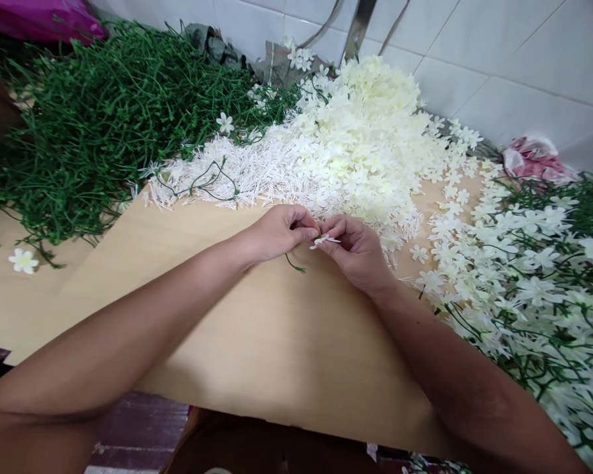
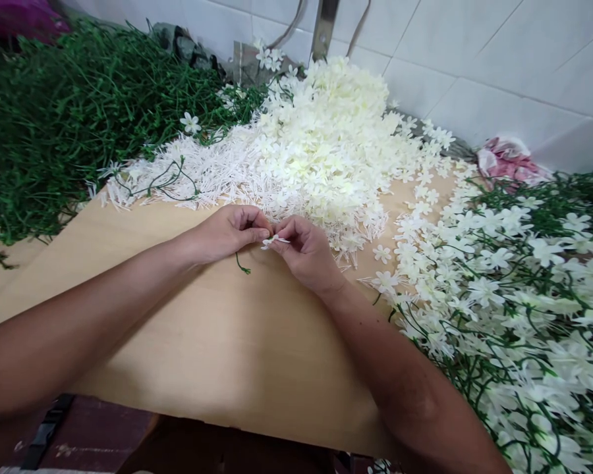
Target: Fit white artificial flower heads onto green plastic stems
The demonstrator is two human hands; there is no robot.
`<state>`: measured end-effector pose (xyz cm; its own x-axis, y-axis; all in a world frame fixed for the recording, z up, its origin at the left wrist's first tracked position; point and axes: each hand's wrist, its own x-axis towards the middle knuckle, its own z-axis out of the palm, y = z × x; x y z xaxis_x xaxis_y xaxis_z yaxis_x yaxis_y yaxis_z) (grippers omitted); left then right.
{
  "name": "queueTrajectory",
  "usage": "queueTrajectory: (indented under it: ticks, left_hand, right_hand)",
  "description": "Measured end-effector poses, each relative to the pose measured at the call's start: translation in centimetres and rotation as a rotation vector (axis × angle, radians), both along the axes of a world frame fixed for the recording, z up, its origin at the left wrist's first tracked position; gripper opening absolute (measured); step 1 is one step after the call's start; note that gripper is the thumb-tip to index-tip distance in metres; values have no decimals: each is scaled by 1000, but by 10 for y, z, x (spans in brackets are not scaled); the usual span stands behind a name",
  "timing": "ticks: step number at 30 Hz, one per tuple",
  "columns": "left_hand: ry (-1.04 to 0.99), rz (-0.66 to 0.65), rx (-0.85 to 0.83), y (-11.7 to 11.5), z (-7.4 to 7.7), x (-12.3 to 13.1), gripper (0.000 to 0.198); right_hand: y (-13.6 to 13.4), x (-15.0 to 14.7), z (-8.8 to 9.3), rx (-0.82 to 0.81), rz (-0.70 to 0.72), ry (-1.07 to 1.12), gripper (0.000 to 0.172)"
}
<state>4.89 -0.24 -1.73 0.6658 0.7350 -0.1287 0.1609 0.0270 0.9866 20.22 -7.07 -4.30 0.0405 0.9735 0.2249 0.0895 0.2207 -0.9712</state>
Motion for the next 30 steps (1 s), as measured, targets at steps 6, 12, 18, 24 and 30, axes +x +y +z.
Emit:
queueTrajectory:
  ticks: [6, 12, 18, 24, 30]
  left_hand:
    - [26, 79, 49, 3, -2, 3, 9]
    - [195, -46, 236, 3, 5, 3, 32]
    - [81, -111, 119, 2, 11, 1, 31]
    - [102, -163, 125, 2, 8, 1, 28]
    - [108, -209, 144, 2, 6, 0, 28]
  right_hand:
    - [0, 4, 0, 82, -46, -36, 16]
    - [0, 3, 4, 119, -84, -39, 14]
    - [0, 2, 4, 93, -66, -61, 15]
    - [-2, 3, 3, 94, 10, -53, 15]
    - [-2, 2, 4, 62, 27, -68, 19]
